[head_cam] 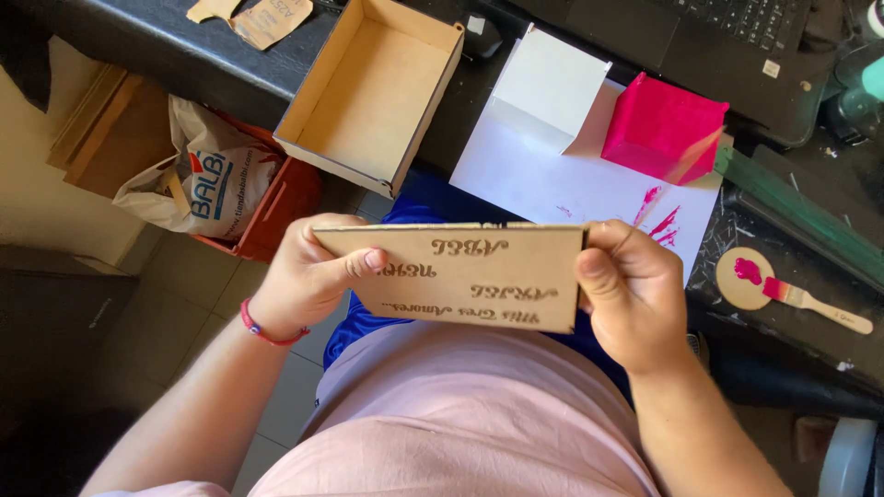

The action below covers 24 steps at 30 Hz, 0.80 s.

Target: Peeling the protective paper layer off a laser-engraved wooden plaque

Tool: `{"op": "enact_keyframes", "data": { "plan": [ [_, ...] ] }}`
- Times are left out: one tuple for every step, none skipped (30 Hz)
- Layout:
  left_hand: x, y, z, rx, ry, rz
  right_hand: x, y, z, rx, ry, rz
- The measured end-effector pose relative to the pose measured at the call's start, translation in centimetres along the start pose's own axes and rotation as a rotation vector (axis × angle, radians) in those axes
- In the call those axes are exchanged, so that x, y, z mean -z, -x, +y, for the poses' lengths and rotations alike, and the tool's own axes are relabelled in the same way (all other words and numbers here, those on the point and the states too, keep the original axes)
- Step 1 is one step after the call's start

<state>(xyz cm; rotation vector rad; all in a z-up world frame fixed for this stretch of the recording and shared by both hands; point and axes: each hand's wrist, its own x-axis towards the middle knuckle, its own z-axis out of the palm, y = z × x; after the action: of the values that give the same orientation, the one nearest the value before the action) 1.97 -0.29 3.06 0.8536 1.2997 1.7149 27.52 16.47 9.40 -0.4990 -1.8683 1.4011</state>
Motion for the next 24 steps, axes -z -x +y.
{"op": "enact_keyframes", "data": {
  "plan": [
    [-0.3, 0.0, 0.8, -0.017, -0.029, 0.003, -0.6, -0.5, -1.6, -0.006, 0.066, -0.039],
    [-0.3, 0.0, 1.3, -0.018, -0.03, 0.003, 0.1, -0.2, -0.9, -0.005, 0.065, -0.039],
    [-0.3, 0.0, 1.9, -0.031, -0.107, 0.007, 0.8, 0.0, -0.2, 0.01, 0.182, -0.071],
    [-0.4, 0.1, 2.4, -0.041, -0.185, 0.008, 1.5, 0.3, 0.4, 0.022, 0.299, -0.1],
    [-0.6, 0.3, 2.6, -0.04, -0.185, 0.005, 1.6, 0.2, 0.6, 0.021, 0.3, -0.097],
    [-0.9, 0.4, 2.7, -0.048, -0.232, 0.017, 1.8, 0.1, 0.7, 0.063, 0.346, -0.078],
    [-1.1, 0.5, 2.9, -0.056, -0.279, 0.03, 2.0, 0.0, 0.8, 0.104, 0.393, -0.059],
    [-1.7, 0.7, 3.1, -0.059, -0.278, 0.025, 1.8, 0.0, 0.6, 0.106, 0.396, -0.054],
    [-2.3, 0.9, 3.4, -0.075, -0.319, 0.056, 1.6, 0.1, 0.5, 0.149, 0.442, 0.003],
    [-2.8, 1.2, 3.6, -0.091, -0.36, 0.091, 1.3, 0.0, 0.4, 0.192, 0.486, 0.057],
    [-3.1, 1.6, 3.5, -0.094, -0.359, 0.09, 1.0, -0.1, -0.1, 0.194, 0.487, 0.059],
    [-3.4, 2.0, 3.4, -0.091, -0.414, 0.106, 0.7, -0.3, -0.6, 0.257, 0.514, 0.111],
    [-3.7, 2.4, 3.3, -0.089, -0.468, 0.123, 0.3, -0.4, -1.0, 0.319, 0.541, 0.162],
    [-4.0, 2.8, 3.4, -0.095, -0.468, 0.124, 0.5, -0.3, -0.7, 0.324, 0.542, 0.163],
    [-4.2, 3.1, 3.7, -0.116, -0.475, 0.133, 0.7, -0.3, -0.4, 0.375, 0.539, 0.185],
    [-4.5, 3.4, 3.9, -0.14, -0.483, 0.141, 0.9, -0.3, 0.0, 0.427, 0.537, 0.209],
    [-4.6, 3.2, 4.0, -0.148, -0.483, 0.14, 1.0, -0.4, 0.1, 0.434, 0.538, 0.212],
    [-4.7, 3.3, 4.1, -0.15, -0.474, 0.132, 1.0, -0.3, 0.1, 0.452, 0.56, 0.242],
    [-4.8, 3.4, 4.2, -0.152, -0.465, 0.124, 1.1, -0.2, 0.2, 0.47, 0.581, 0.273],
    [-4.8, 3.1, 4.2, -0.154, -0.464, 0.124, 1.0, -0.3, -0.2, 0.472, 0.583, 0.273],
    [-4.8, 2.8, 4.3, -0.166, -0.447, 0.137, 1.0, -0.5, -0.6, 0.452, 0.572, 0.26],
    [-4.9, 2.4, 4.3, -0.18, -0.428, 0.151, 1.0, -0.7, -0.9, 0.435, 0.563, 0.248],
    [-4.6, 2.1, 3.9, -0.185, -0.425, 0.151, 1.0, -0.8, -0.7, 0.44, 0.567, 0.248],
    [-4.2, 1.9, 3.6, -0.152, -0.394, 0.171, 0.9, -0.7, -0.4, 0.375, 0.517, 0.332]
  ]
}}
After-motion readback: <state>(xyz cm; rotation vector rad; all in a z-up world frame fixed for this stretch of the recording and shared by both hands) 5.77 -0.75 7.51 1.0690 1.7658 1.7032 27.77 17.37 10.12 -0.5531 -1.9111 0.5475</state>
